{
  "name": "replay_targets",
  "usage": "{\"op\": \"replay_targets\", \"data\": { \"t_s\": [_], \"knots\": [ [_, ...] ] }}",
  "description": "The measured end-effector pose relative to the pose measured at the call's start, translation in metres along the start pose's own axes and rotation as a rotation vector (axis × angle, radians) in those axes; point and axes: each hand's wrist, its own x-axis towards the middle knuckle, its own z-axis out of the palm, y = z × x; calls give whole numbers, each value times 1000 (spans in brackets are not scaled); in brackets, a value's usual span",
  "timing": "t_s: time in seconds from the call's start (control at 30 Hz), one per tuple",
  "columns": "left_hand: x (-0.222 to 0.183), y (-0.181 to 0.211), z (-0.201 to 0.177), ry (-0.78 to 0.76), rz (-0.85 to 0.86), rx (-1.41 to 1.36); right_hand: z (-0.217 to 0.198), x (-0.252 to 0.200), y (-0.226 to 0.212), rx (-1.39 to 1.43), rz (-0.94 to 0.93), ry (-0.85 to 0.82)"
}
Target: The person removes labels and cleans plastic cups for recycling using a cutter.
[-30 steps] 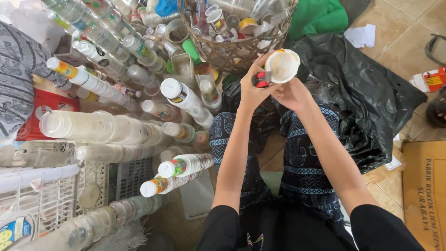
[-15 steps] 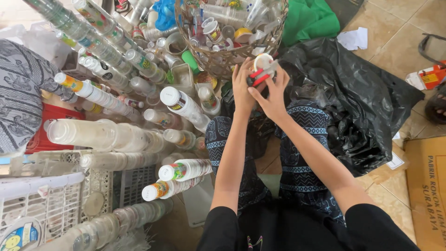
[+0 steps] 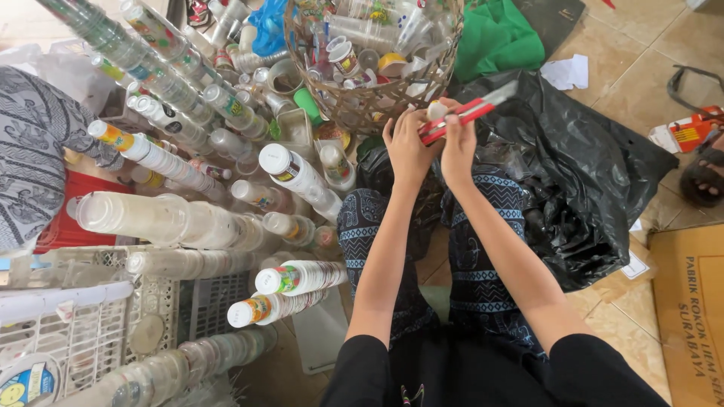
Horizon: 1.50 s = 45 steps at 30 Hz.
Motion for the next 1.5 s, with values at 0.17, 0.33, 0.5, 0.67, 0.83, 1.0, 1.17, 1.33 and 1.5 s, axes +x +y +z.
{"op": "replay_targets", "data": {
  "t_s": [0.17,0.33,0.5,0.67,0.83,1.0,1.17,1.33,1.5],
  "knots": [
    [4,-22,1,7,-151,-139,-48,16,54,477,195,75],
    [10,-11,-28,-97,5,-178,-49,18,32,362,501,-123],
    [7,-11,-37,-207,222,-51,-34,6,-6,11,300,-294],
    [18,5,-65,-281,176,-228,-38,9,-10,54,359,-241],
    [4,-33,-22,-116,-222,-817,-41,7,22,344,552,-132],
    [1,-29,2,165,-687,-1673,-24,-3,19,431,737,-120],
    [-1,-55,23,470,-851,-1698,-17,-9,9,285,686,-202],
    [4,-50,20,555,-930,-1704,-15,-11,-3,184,543,-277],
    [4,-48,29,586,-875,-1642,-17,-4,-12,190,536,-241]
  ]
}}
